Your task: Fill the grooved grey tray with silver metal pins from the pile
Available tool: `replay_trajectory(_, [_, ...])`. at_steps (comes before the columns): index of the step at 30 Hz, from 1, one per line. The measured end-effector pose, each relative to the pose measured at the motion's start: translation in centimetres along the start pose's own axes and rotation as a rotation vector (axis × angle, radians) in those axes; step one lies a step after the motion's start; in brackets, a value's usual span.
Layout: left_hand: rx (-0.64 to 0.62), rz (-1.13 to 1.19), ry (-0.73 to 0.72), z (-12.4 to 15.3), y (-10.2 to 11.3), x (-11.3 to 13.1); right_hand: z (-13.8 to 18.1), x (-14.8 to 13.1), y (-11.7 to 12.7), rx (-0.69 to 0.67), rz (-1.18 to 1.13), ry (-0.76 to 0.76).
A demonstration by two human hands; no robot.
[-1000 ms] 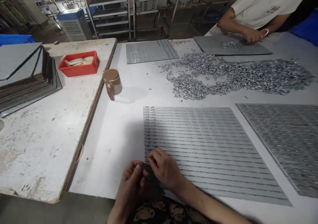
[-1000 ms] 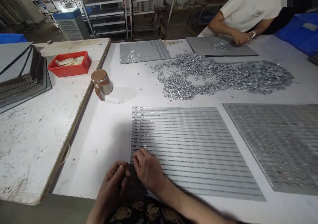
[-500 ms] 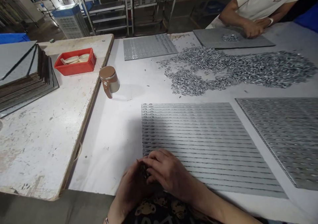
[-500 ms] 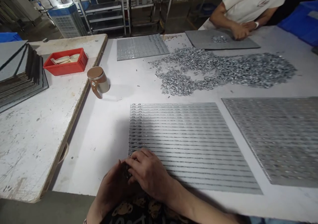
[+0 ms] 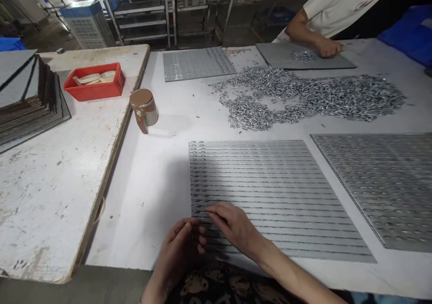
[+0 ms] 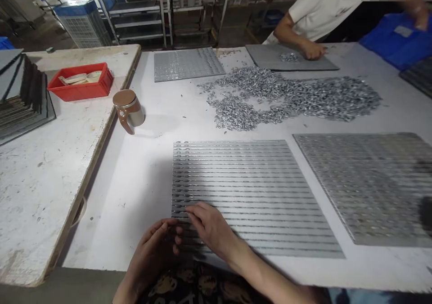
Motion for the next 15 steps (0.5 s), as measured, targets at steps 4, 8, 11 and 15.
replay_trajectory(4, [0.012, 0.015, -0.056, -0.1, 0.3, 0.2, -0.9, -0.2, -0.9, -0.066, 0.121, -0.006])
replay_trajectory(8, [-0.012, 0.045, -0.067, -0.1, 0.4, 0.0, -1.4, -0.4, -1.1, -0.057, 0.255, -0.049])
replay_trajectory(11, [-0.054, 0.132, -0.024, -0.1, 0.1, -0.3, -1.3, -0.5, -0.5, -0.041, 0.213, -0.133])
replay_trajectory(15, [-0.129, 0.246, 0.084, 0.1, -0.5, -0.5, -0.2, -2.1, 1.0, 0.043, 0.111, 0.087])
Point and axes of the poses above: each hand's wrist, its own z-axis away from the middle knuckle, its own y-axis out of the back of the hand, x = y × z, the point moved 1 cm from there along -z, towards the middle knuckle, and after that the axes turned 13 degrees about z, right-handed, at the moved point
